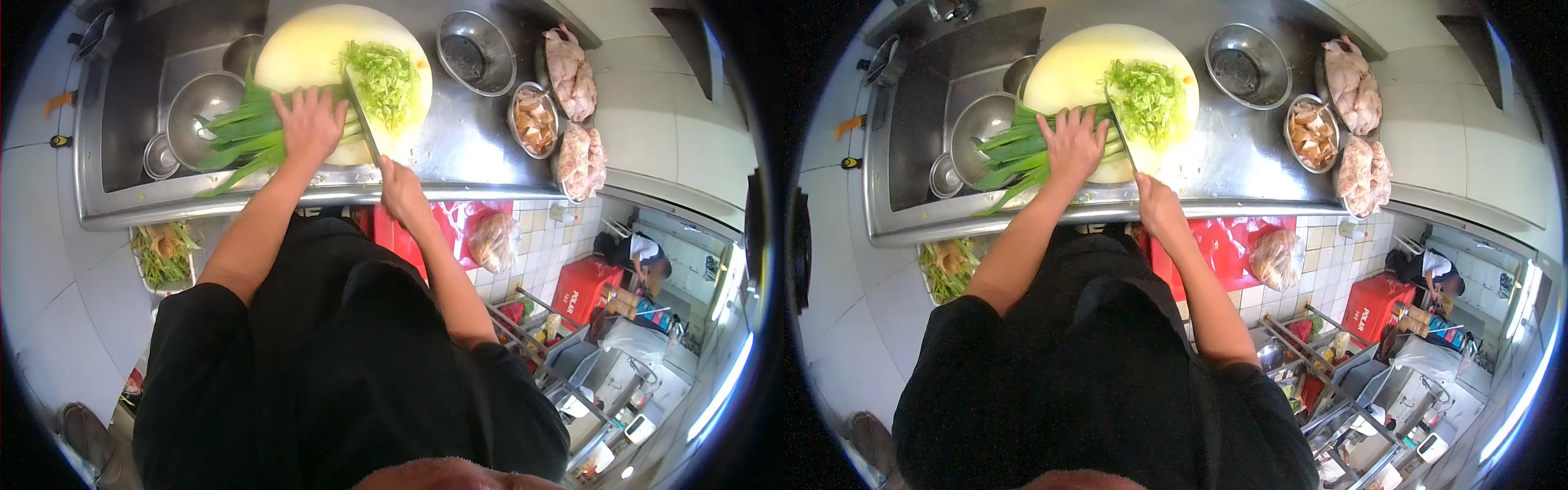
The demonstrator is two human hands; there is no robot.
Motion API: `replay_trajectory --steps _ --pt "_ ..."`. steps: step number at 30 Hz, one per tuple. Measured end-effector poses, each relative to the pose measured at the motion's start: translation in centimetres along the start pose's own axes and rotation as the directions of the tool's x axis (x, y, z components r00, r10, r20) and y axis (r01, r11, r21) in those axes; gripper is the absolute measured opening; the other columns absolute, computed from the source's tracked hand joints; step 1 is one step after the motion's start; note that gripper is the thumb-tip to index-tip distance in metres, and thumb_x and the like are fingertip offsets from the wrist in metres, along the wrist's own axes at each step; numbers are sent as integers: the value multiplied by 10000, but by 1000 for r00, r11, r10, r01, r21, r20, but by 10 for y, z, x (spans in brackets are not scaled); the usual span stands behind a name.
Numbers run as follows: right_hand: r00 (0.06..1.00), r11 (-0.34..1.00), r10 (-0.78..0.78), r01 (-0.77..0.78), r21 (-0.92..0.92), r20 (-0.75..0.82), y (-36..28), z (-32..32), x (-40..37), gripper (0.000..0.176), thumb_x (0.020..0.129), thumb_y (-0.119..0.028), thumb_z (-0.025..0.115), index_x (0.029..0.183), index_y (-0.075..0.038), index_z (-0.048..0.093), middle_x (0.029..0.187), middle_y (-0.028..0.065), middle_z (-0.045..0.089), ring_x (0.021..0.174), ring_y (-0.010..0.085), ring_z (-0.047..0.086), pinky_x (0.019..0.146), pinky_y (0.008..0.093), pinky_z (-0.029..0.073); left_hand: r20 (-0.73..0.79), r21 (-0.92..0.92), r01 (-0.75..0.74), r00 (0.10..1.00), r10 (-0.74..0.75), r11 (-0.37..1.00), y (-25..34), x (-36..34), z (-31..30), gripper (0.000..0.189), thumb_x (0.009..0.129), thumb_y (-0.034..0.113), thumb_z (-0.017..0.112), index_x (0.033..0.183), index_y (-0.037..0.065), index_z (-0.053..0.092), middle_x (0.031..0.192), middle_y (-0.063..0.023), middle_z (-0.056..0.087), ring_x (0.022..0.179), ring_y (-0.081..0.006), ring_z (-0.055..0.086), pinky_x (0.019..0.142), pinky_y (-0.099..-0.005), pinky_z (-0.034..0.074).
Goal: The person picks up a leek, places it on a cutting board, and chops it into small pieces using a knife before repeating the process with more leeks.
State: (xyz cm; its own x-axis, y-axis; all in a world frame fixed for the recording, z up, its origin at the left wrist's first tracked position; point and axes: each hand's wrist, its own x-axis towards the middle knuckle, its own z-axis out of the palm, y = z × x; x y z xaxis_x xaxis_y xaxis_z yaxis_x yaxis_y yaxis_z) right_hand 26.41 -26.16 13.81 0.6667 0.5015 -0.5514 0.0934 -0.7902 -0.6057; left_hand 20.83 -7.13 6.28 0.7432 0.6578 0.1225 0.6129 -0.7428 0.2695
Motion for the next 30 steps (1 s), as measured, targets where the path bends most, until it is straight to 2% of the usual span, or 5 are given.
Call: replay_trajectory --steps 3,19,24,26,30 --pt "972 973 217 -223 64 95 -22 -25 -35 623 1141 -479 372 1238 44 694 1069 384 681 1084 541 652 977 523 499 30 13 7 1000 -7 1000 1 -1 -1 482 1062 466 527 1353 127 709 1290 -112 659 1304 -330 548 1192 -764 212" --pt "996 996 -86 85 -34 -29 -19 6 17 599 1141 -441 384 1163 72 692 1051 393 674 1064 577 624 944 564 498 -6 8 -5 1000 5 1000 -1 -1 1 481 1068 462 523 1319 100 715 1271 -115 661 1291 -329 551 1193 -754 214" --pt "997 996 68 -70 58 31 11 -8 -26 614 1138 -458 384 1187 74 687 1007 374 689 1035 568 639 932 540 506 -48 -1 -15 999 15 1000 -3 -1 6 467 1077 434 511 1326 92 710 1274 -117 658 1291 -328 550 1197 -750 208" --pt "954 952 273 -286 105 126 -30 -30 -43 616 1137 -464 390 1209 74 682 1026 380 683 1062 560 636 953 523 501 -44 9 -15 999 16 1000 -2 -5 8 457 1077 421 512 1328 92 707 1285 -120 656 1294 -328 548 1200 -749 204" --pt "999 996 33 -33 86 5 -24 -21 -34 607 1136 -463 416 1209 80 678 1047 388 677 1079 571 629 957 531 497 10 0 5 1000 -5 1000 -1 -2 1 446 1075 405 519 1340 91 692 1299 -125 653 1299 -327 543 1208 -745 193"
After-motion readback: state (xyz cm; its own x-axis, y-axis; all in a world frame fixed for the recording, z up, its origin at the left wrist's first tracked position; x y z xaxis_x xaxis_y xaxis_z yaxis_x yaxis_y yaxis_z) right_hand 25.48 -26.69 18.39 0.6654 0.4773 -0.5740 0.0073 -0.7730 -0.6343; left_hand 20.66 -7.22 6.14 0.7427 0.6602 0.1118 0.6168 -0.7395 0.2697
